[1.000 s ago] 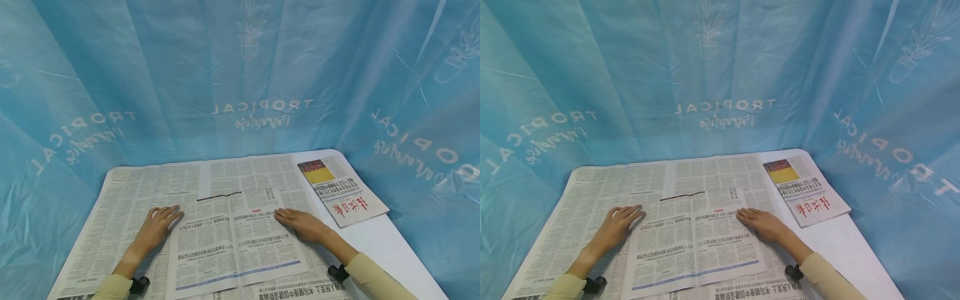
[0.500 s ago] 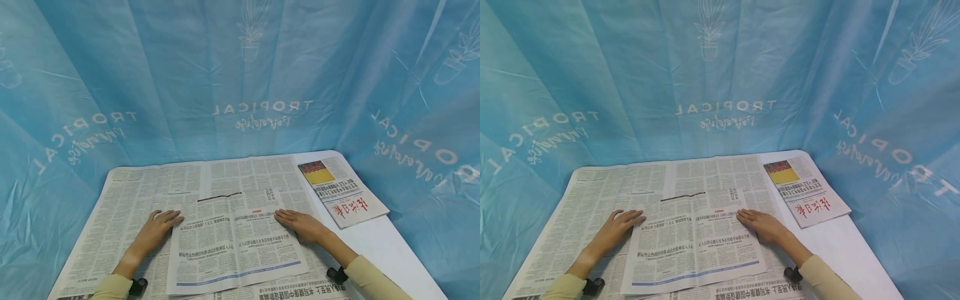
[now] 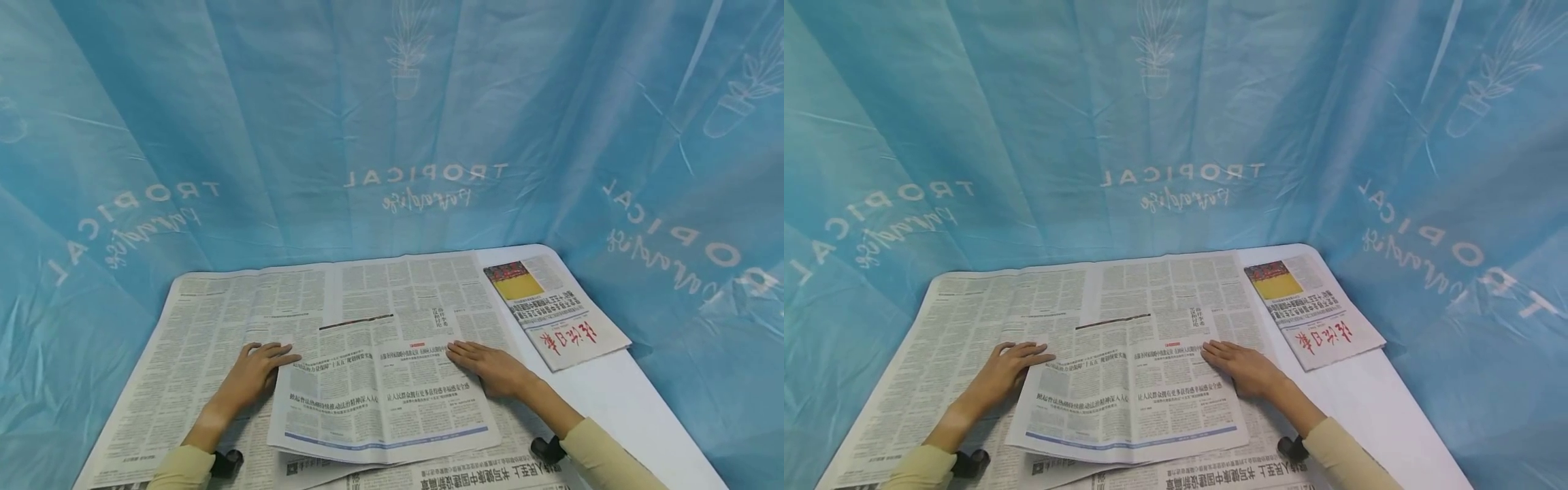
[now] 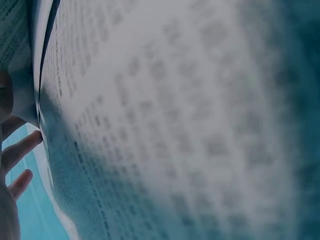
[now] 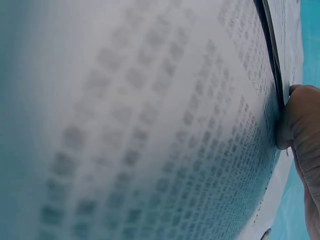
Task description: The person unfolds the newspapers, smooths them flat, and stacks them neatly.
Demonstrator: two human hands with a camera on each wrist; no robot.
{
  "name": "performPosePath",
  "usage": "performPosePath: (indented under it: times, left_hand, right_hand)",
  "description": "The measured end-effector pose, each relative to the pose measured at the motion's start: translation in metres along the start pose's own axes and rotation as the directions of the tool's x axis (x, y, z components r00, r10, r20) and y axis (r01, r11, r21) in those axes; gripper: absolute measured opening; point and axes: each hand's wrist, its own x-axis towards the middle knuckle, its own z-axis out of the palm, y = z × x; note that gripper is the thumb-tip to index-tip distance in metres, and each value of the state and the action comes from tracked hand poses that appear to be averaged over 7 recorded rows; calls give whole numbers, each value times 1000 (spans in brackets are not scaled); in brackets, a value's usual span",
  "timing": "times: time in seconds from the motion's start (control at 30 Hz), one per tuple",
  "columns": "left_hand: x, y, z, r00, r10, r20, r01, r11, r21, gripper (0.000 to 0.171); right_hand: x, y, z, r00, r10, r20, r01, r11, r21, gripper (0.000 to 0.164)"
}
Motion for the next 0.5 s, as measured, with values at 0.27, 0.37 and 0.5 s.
performPosePath:
  times: [0.27, 0.37, 0.5]
  left_hand:
    - [-2, 0, 4, 996, -88, 3, 88, 990, -106, 34]
    - [-2, 2, 3, 993, -114, 10, 115, 985, -127, 31]
    - [-2, 3, 1, 992, -123, 14, 124, 983, -135, 31]
  right_hand:
    - [-1, -3, 1, 1000, 11, -23, -11, 1000, 13, 78]
    - [1, -3, 2, 999, 9, -47, -9, 1000, -7, 73]
    - [2, -2, 5, 997, -10, -76, 8, 1000, -28, 69]
